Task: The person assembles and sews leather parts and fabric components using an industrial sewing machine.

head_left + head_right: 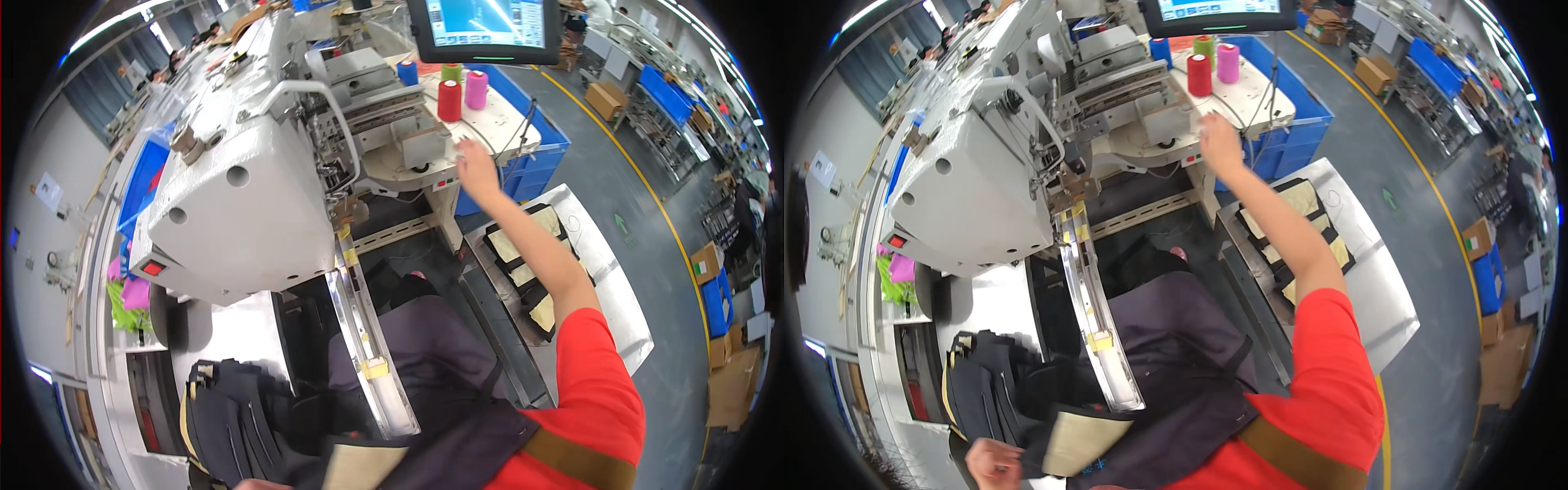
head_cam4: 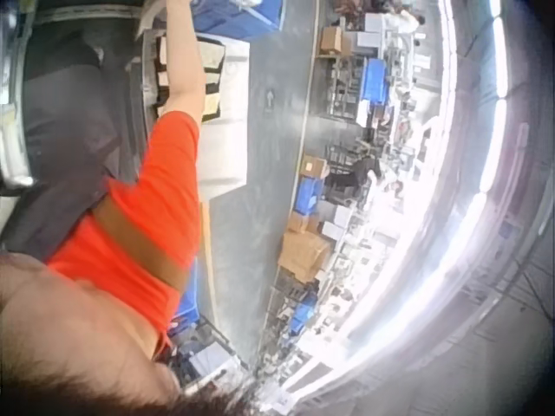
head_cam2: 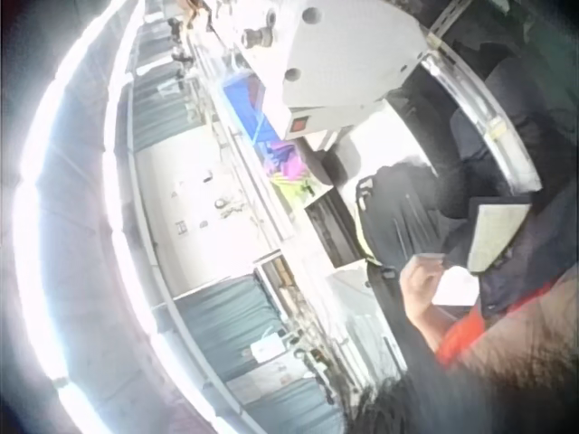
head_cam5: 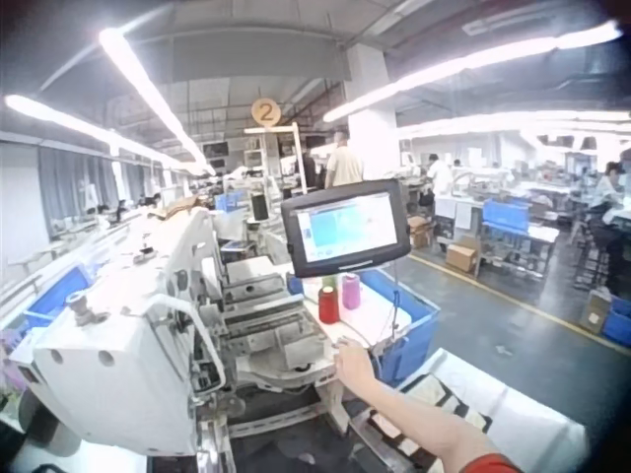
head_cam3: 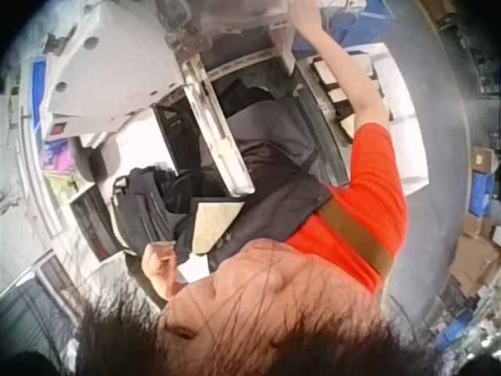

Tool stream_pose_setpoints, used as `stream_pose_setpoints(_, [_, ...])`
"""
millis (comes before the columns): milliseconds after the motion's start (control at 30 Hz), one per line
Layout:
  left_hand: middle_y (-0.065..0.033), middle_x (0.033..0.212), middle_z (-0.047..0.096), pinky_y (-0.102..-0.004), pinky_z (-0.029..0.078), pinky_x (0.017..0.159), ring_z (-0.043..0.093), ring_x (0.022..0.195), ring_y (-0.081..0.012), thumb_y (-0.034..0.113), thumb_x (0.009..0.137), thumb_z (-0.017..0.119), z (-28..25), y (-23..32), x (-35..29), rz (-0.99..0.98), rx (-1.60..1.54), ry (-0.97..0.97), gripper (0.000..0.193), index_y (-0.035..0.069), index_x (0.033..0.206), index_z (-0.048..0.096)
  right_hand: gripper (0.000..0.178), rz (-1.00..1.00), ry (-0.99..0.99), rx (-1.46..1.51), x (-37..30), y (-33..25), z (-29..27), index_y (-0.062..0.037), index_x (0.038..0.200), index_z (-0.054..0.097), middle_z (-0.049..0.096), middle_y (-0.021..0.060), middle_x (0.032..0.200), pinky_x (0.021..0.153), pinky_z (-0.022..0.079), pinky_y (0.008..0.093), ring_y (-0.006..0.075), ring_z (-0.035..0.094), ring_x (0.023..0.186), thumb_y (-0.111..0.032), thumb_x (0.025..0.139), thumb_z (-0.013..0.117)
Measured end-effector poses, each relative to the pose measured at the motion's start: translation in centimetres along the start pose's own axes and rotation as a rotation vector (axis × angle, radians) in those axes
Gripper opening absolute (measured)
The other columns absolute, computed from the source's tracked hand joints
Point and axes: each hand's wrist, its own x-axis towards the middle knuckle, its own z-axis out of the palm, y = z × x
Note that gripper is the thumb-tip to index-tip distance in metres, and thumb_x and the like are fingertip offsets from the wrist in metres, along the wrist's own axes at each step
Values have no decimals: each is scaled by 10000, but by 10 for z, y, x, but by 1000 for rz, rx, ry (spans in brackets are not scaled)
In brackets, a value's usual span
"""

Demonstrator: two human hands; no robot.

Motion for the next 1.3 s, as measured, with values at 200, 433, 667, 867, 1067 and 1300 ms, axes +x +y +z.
stream_pose_setpoints(200, [-87, 751, 589, -313, 460, 618, 577, 697, -256, -86, 583, 581, 14, 12, -2, -327, 416, 295, 362, 66, 893, 690, 199, 13, -297, -366, 41, 76, 50, -1, 892, 619, 625, 214, 892, 746, 483, 459, 350, 597, 879, -129, 853, 472])
stream_pose_setpoints(433, [-67, 798, 487, -332, 469, 704, 561, 773, -231, -108, 628, 624, 116, -39, 19, -312, -184, -285, 365, 100, 923, 676, 227, 227, -279, -157, -23, 10, -2, -32, 1028, 548, 594, 198, 1065, 757, 458, 449, 371, 580, 942, -129, 904, 384])
stream_pose_setpoints(667, [-63, 796, 481, -326, 471, 715, 559, 778, -225, -125, 638, 611, 119, -52, 20, -331, -286, -306, 353, 82, 915, 681, 207, 95, -1324, 724, -142, -178, -61, -35, 1031, 586, 627, 144, 1002, 784, 484, 375, 272, 606, 958, -186, 905, 519])
stream_pose_setpoints(867, [-60, 795, 482, -326, 473, 716, 559, 775, -225, -126, 638, 611, 120, -52, 17, -324, -292, -303, 351, 84, 911, 682, 202, 211, -1468, 1393, -152, -222, -45, -20, 1027, 586, 619, 81, 951, 780, 494, 297, 155, 599, 917, -80, 839, 631])
stream_pose_setpoints(1067, [-59, 797, 484, -342, 471, 704, 566, 779, -228, -114, 639, 607, 123, -55, 27, -316, -272, -357, 320, 77, 887, 671, 157, 289, -1650, 1545, -163, -237, -38, -42, 877, 582, 586, 27, 807, 643, 464, 270, 108, 525, 722, -156, 794, 652])
stream_pose_setpoints(1300, [-38, 824, 532, -345, 491, 631, 588, 738, -241, -7, 692, 617, 172, -61, 76, -101, 60, -125, 209, 103, 865, 661, 233, 406, -995, 538, -165, -144, -11, -21, 936, 592, 604, 47, 787, 673, 462, 285, 151, 582, 728, -249, 903, 553])
